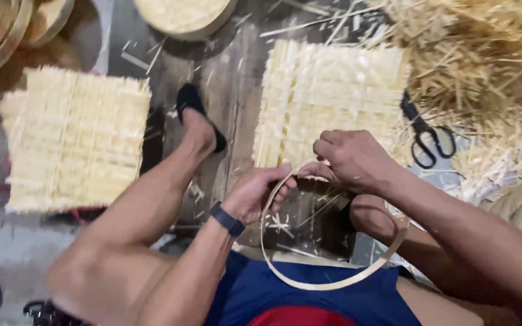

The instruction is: The person sits on the floor of a bamboo workshop and assembles steamer lids. They place a woven bamboo sheet over a round wooden mold, press a bamboo rim ring around it, trim the excess bamboo with scissors, and set finished lids aside with completed ones.

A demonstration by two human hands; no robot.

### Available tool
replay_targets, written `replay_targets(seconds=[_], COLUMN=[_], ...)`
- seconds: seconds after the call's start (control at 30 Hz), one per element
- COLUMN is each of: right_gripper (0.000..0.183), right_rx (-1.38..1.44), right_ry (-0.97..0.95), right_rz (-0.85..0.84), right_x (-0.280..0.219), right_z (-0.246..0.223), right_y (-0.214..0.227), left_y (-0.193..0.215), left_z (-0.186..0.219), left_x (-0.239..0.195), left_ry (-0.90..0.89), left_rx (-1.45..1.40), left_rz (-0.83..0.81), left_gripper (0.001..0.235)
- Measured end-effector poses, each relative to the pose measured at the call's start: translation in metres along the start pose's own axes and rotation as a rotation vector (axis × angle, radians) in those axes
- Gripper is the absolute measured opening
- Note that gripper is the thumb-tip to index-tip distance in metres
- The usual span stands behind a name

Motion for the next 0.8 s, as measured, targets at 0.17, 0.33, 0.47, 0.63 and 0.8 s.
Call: replay_targets(seconds=[0.17,0.33,0.47,0.63,0.8], right_gripper=[0.058,0.062,0.064,0.049,0.055], right_rx=[-0.066,-0.052,-0.099,0.498,1.484], right_ry=[-0.175,-0.315,-0.394,-0.885,-0.886], right_rz=[0.212,0.180,0.008,0.135,0.456], right_x=[0.004,0.001,0.005,-0.025,-0.067], right_z=[-0.023,-0.022,-0.009,0.084,0.116], right_y=[-0.008,-0.017,-0.014,0.018,0.001], left_y=[0.017,0.013,0.002,0.022,0.009], left_z=[-0.003,0.001,0.014,0.055,0.096], left_x=[0.014,0.022,0.022,0.057,0.077], left_ry=[-0.243,-0.256,-0.306,-0.375,-0.592], left_rx=[0.059,0.054,0.059,-0.170,-0.722], left_rz=[0.135,0.097,0.078,-0.067,-0.458], left_gripper=[0.044,0.046,0.045,0.034,0.046])
Point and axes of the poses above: each hand's wrist, its own x-axis towards the middle knuckle, its own y-axis out of the back of the hand, z = x × y, the point moved 2 cm from there along x, towards the middle knuckle, and after that the axes turned 11 degrees about -x, right-handed, at the moved point
